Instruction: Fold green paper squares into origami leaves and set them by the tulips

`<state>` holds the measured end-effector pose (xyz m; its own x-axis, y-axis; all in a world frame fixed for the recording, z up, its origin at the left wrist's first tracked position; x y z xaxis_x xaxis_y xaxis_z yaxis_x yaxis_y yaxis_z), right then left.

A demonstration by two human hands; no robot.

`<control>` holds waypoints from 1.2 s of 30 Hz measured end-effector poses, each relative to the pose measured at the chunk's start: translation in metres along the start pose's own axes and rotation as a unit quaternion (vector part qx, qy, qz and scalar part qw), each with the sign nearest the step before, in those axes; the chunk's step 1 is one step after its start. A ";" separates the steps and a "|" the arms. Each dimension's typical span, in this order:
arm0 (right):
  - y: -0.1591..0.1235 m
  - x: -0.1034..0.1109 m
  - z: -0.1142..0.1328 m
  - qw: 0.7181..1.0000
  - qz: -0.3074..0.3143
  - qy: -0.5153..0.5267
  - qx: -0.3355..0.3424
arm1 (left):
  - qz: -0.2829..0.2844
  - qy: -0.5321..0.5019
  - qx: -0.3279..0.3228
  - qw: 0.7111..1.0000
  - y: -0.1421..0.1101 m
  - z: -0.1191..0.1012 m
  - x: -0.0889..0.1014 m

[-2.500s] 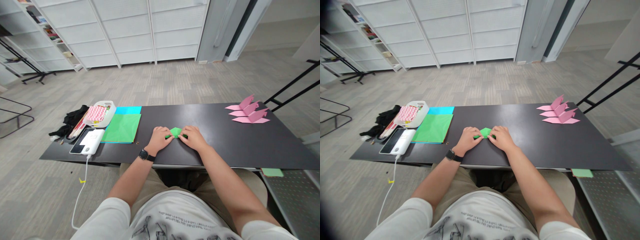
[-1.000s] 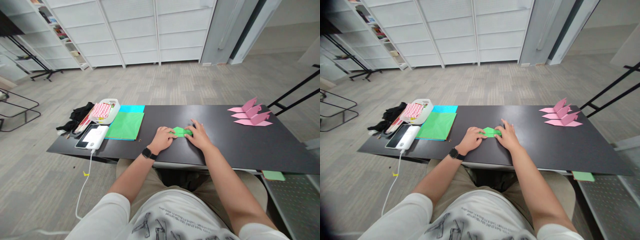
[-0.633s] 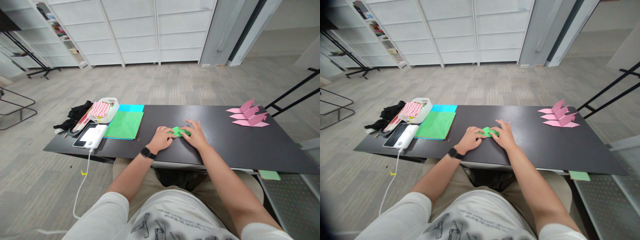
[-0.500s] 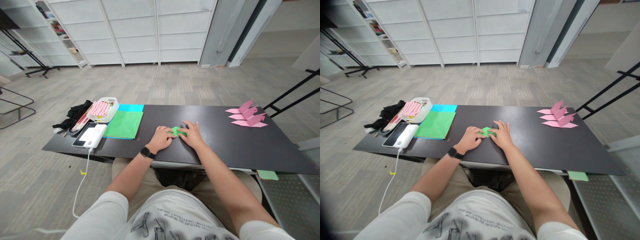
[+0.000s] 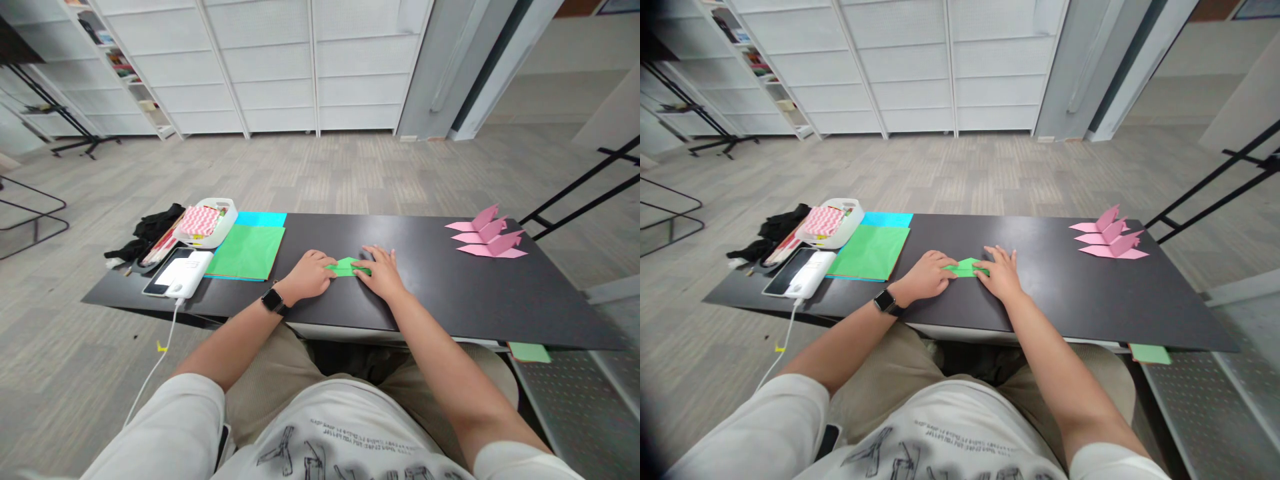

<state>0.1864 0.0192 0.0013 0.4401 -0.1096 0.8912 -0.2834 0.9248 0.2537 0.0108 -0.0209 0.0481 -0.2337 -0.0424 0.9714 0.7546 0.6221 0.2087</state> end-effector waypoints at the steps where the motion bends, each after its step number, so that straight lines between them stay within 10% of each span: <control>1: 0.000 0.000 0.000 1.000 0.000 0.000 0.001 | 0.001 0.001 -0.009 1.000 0.004 0.000 0.002; 12: 0.008 0.011 -0.011 0.996 -0.052 -0.044 -0.049 | -0.007 -0.017 -0.045 0.999 0.064 -0.002 -0.021; 28: 0.055 0.023 -0.023 0.999 0.011 -0.010 0.028 | -0.057 -0.021 0.051 0.997 0.066 0.040 -0.030; 36: 0.053 -0.003 -0.027 0.995 0.044 0.034 0.088 | -0.054 -0.012 0.084 0.995 0.067 0.052 -0.034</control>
Point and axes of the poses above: each hand's wrist, its own y-axis towards the middle knuckle, its own x-axis out of the back of the hand, z = x × y, the point moved 9 cm from there along y, towards the middle knuckle, and after that the axes turned 5 degrees about -x, right-handed, at the moved point
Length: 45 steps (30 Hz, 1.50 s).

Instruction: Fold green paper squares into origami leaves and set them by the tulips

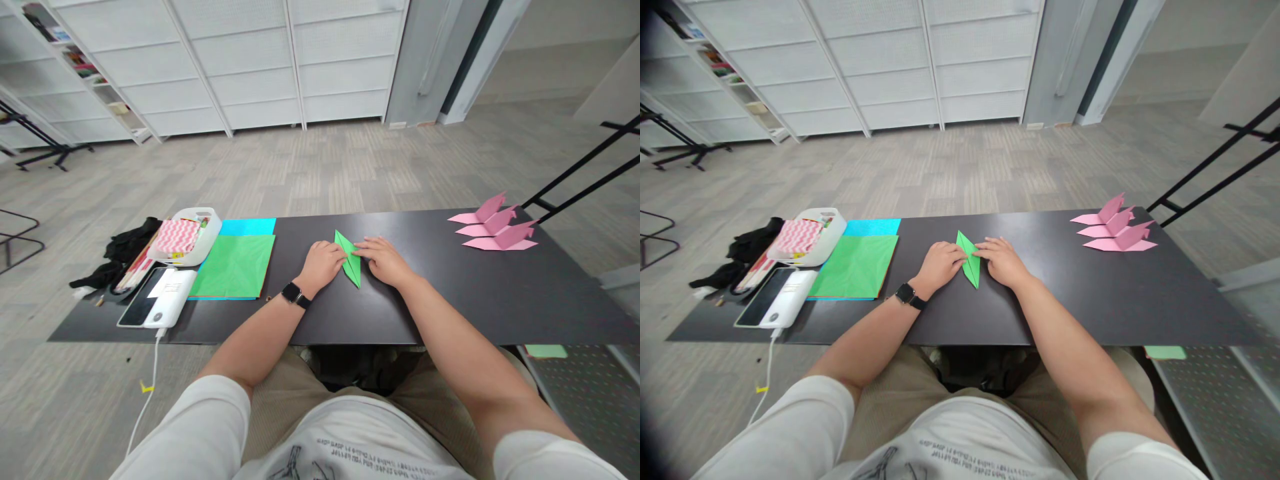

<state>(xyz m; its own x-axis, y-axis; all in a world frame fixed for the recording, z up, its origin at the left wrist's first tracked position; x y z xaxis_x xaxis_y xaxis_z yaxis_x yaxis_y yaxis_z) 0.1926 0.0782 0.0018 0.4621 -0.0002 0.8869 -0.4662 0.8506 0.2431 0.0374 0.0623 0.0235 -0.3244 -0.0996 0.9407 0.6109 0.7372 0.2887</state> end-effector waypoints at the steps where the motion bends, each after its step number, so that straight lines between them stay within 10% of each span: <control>1: -0.001 -0.002 0.003 1.000 0.008 -0.003 0.003 | -0.006 0.006 0.009 1.000 0.000 0.003 0.001; 45: -0.006 0.015 0.015 0.997 -0.043 0.053 0.020 | 0.002 -0.107 -0.026 0.994 -0.008 -0.007 -0.002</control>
Point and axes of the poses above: each hand's wrist, its own y-axis towards the middle knuckle, its own x-axis out of the back of the hand, z = x × y, the point moved 9 cm from there along y, towards the middle knuckle, and after that the axes turned 5 degrees about -x, right-handed, at the moved point
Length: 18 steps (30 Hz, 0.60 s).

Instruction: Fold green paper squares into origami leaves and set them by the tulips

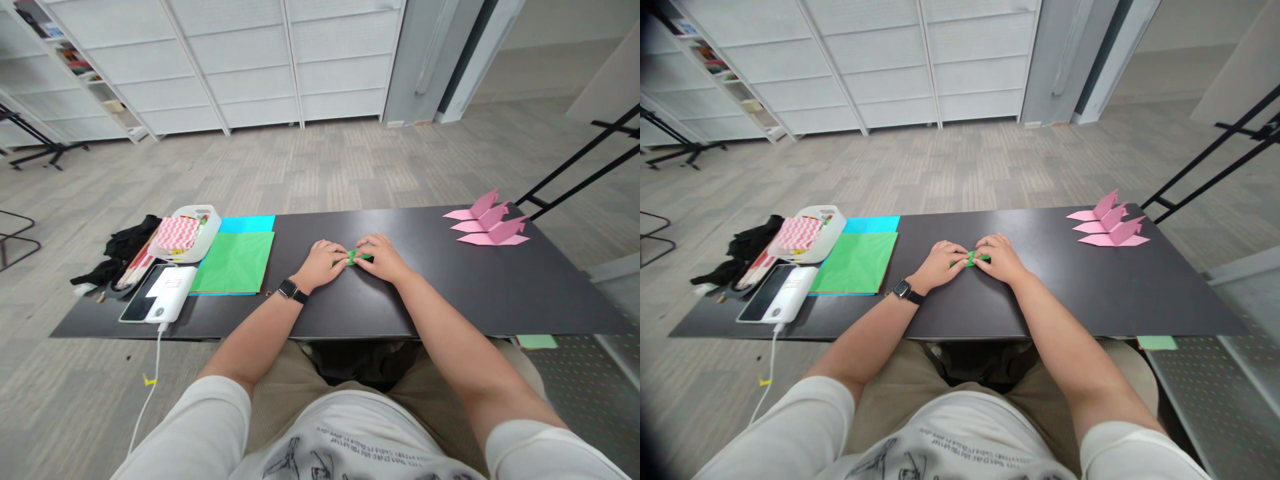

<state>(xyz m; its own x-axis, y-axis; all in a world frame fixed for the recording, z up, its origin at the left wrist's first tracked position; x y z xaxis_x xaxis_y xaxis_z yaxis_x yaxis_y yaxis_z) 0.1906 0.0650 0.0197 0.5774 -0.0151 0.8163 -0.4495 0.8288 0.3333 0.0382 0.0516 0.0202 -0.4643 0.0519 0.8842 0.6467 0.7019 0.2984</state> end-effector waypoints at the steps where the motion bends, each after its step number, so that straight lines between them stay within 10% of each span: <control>1: 0.000 0.000 -0.001 1.000 -0.004 -0.001 -0.003 | 0.000 0.000 0.000 1.000 0.000 0.000 0.000; 18: -0.002 -0.004 -0.008 0.999 -0.020 -0.032 -0.031 | -0.009 0.010 0.001 1.000 -0.002 0.003 -0.001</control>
Point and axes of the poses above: each hand's wrist, its own y-axis towards the middle knuckle, its own x-axis out of the back of the hand, z = x × y, the point moved 9 cm from there along y, towards the middle knuckle, and after that the axes turned 5 degrees about -x, right-handed, at the moved point
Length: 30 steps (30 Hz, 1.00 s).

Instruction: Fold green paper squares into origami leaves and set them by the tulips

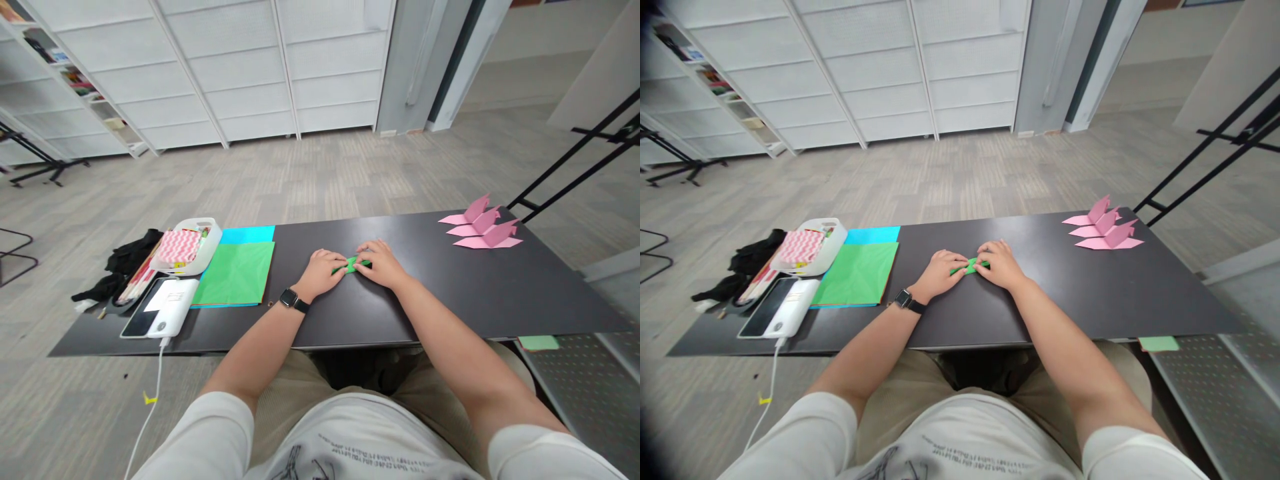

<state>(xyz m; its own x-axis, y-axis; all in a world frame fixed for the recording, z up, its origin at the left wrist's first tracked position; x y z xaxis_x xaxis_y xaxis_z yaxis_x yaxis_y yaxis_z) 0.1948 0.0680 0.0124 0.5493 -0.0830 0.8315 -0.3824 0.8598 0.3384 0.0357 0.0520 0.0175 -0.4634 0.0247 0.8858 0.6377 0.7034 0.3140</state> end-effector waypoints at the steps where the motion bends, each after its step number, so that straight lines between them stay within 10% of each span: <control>1: 0.000 -0.001 -0.001 1.000 0.002 -0.001 -0.001 | 0.000 0.000 0.001 1.000 0.000 0.000 0.000; 30: 0.001 -0.009 -0.009 0.999 0.024 -0.006 -0.048 | 0.055 0.013 -0.026 0.998 -0.002 -0.008 -0.004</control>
<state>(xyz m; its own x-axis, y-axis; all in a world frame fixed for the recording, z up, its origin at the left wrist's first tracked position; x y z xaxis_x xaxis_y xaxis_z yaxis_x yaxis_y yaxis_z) 0.1963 0.0742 0.0008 0.5235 -0.0456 0.8508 -0.3348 0.9072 0.2547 0.0408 0.0451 0.0162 -0.3735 0.0814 0.9240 0.7147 0.6603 0.2308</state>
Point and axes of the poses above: each hand's wrist, its own y-axis towards the middle knuckle, its own x-axis out of the back of the hand, z = x × y, the point moved 9 cm from there along y, towards the middle knuckle, and after that the axes turned 5 degrees about -x, right-handed, at the moved point
